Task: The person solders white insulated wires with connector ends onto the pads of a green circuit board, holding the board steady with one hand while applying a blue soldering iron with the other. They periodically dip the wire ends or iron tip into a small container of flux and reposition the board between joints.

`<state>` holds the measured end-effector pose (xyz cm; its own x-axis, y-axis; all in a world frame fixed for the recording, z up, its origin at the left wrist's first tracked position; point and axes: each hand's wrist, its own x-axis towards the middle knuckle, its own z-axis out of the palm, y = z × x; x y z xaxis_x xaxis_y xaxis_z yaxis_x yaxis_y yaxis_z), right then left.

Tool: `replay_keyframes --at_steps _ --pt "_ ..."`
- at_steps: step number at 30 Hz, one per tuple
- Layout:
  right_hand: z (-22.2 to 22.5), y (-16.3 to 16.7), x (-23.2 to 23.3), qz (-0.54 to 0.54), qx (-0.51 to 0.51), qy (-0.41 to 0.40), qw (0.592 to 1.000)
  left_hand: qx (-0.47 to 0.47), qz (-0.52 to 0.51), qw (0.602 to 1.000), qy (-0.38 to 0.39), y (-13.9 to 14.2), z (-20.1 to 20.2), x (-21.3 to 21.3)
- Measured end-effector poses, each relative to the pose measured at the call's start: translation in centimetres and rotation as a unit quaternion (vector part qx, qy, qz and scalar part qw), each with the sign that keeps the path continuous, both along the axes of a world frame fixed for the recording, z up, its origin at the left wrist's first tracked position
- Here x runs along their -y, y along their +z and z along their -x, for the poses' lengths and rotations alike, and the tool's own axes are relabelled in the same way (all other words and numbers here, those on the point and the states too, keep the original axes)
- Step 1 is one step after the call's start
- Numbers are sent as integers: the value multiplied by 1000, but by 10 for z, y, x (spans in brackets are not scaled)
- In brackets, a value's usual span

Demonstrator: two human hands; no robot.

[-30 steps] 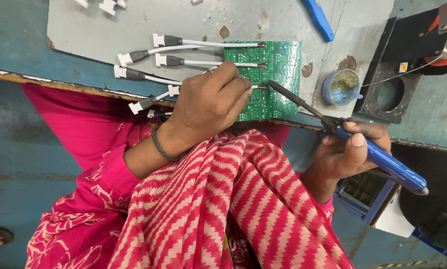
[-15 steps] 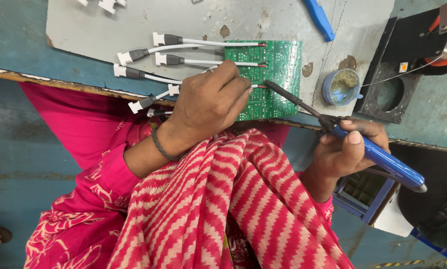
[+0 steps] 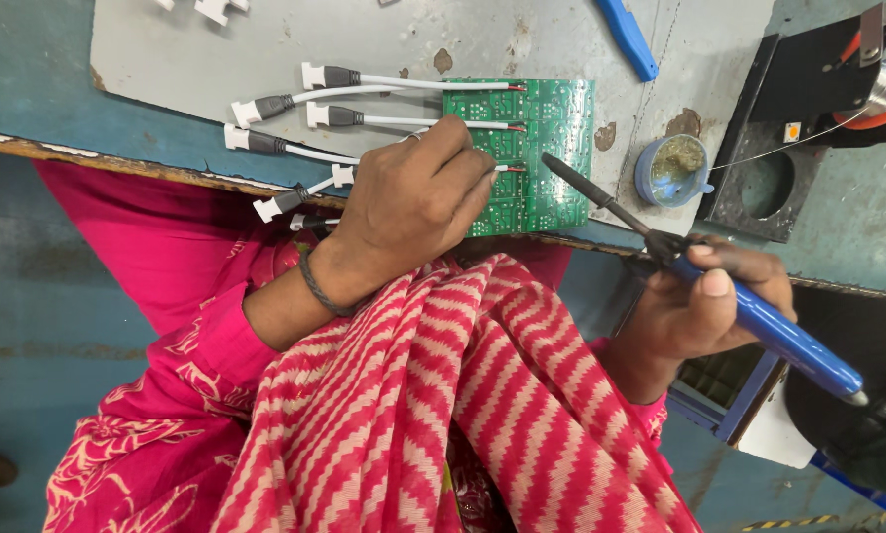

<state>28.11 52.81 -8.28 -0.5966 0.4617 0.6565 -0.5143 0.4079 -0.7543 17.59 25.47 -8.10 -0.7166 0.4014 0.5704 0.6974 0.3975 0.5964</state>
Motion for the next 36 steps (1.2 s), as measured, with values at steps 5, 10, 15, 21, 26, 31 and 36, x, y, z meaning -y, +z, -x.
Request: replay_keyframes --at_steps 5,10,15,21,26,31,36 --pt "-1 4 -1 14 29 17 999 -4 1 1000 -2 0 0 0" --pt "2 6 1 19 34 39 998 1 -5 1000 -4 0 0 -1" --pt "3 3 -1 14 24 53 998 0 -6 1000 -3 1 0 -1" --pt "2 3 2 5 27 66 997 -1 -5 1000 -5 1 1 -1" --pt "5 8 3 -45 31 52 997 -1 -1 1000 -1 1 0 -1" --pt "4 7 1 -7 11 37 999 5 -4 1000 -4 1 0 0" --pt "-5 3 -4 11 20 11 1000 2 -2 1000 -1 1 0 0"
